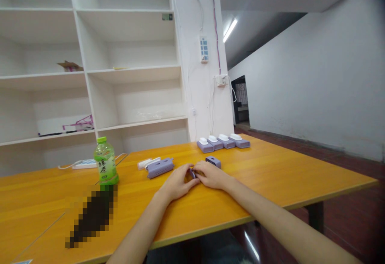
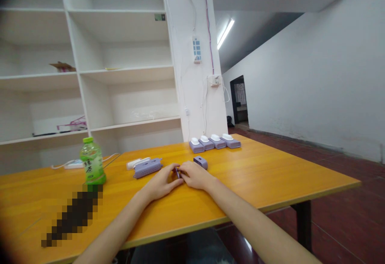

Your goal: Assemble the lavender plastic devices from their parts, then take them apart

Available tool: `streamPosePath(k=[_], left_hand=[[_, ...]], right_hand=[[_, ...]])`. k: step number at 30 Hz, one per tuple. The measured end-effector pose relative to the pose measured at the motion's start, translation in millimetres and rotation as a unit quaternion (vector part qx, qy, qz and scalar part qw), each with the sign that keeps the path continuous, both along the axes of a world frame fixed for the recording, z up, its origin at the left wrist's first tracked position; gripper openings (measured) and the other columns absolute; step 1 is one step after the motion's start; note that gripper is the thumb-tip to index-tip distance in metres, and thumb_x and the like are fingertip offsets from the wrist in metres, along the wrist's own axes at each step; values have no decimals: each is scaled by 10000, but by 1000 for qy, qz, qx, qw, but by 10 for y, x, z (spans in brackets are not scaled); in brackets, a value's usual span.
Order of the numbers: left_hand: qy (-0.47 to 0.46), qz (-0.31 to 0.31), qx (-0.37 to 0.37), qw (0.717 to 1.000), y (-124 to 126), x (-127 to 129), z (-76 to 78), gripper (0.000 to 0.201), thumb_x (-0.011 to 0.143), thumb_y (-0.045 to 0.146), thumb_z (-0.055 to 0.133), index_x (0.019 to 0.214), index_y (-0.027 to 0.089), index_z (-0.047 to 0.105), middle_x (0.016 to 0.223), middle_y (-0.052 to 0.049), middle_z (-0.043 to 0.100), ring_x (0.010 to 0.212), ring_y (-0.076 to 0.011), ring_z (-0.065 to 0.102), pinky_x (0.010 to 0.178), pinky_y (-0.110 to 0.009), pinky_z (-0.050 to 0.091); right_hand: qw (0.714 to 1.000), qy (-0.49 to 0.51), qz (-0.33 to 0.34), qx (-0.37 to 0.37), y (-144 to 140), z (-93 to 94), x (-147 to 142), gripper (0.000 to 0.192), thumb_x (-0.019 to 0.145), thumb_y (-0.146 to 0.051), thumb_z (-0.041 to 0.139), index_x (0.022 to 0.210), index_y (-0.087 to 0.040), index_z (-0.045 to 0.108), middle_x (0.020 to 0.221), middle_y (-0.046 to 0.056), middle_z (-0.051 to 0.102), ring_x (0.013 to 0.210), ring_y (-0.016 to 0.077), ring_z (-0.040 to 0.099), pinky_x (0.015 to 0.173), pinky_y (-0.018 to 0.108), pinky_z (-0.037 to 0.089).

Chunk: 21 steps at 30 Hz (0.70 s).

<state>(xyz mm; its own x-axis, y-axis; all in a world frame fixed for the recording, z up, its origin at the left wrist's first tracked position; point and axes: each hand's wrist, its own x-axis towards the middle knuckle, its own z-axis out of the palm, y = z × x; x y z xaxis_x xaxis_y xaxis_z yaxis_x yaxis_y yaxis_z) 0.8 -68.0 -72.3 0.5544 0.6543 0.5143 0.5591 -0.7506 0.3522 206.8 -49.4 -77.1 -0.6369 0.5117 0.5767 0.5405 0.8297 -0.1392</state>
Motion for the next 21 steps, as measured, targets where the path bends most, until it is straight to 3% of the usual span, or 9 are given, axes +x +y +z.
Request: streamPosePath(k=[6, 9, 12, 16, 21], left_hand=[[-46, 0, -29, 999, 0, 21, 30, 560, 814, 427, 719, 1309, 235, 539, 1268, -105, 656, 1134, -263, 618, 1001, -391, 472], [-67, 6, -50, 996, 14, 15, 25, 546, 837, 436, 686, 1314, 229, 519, 1122, -80, 706, 1002, -235, 659, 922, -369, 505], [-89, 9, -74, 993, 6, 15, 48, 483, 876, 463, 620, 1282, 218, 528, 1002, -56, 720, 891, -209, 670, 822, -331, 522], [-114, 4, -104, 988, -22, 32, 99, 397, 900, 520, 557, 1156, 220, 594, 982, -47, 726, 899, -205, 667, 790, -304, 504], [-154, -3, -154, 976, 10, 52, 93, 446, 918, 610, 466, 1075, 205, 565, 793, -8, 696, 713, -169, 633, 676, -275, 483]], right_hand=[[1000, 21, 11, -11, -49, 8, -4, 289, 811, -70, 593, 1074, -164, 667, 1053, 90, 703, 993, 234, 626, 886, 339, 466], [999, 28, 16, -14, -74, 29, 1, 280, 826, -149, 649, 1104, -183, 667, 1054, 78, 701, 981, 233, 628, 882, 335, 468], [999, 34, 17, -15, -92, 55, -4, 233, 848, -196, 672, 1081, -194, 676, 995, 58, 708, 913, 217, 636, 833, 312, 470], [999, 43, 6, -8, -92, 65, -24, 114, 903, -194, 630, 1006, -187, 677, 922, 48, 708, 848, 198, 632, 786, 290, 458], [999, 43, -16, 13, -96, 65, -46, 79, 935, -244, 620, 895, -188, 658, 838, 30, 684, 787, 187, 614, 735, 274, 449]])
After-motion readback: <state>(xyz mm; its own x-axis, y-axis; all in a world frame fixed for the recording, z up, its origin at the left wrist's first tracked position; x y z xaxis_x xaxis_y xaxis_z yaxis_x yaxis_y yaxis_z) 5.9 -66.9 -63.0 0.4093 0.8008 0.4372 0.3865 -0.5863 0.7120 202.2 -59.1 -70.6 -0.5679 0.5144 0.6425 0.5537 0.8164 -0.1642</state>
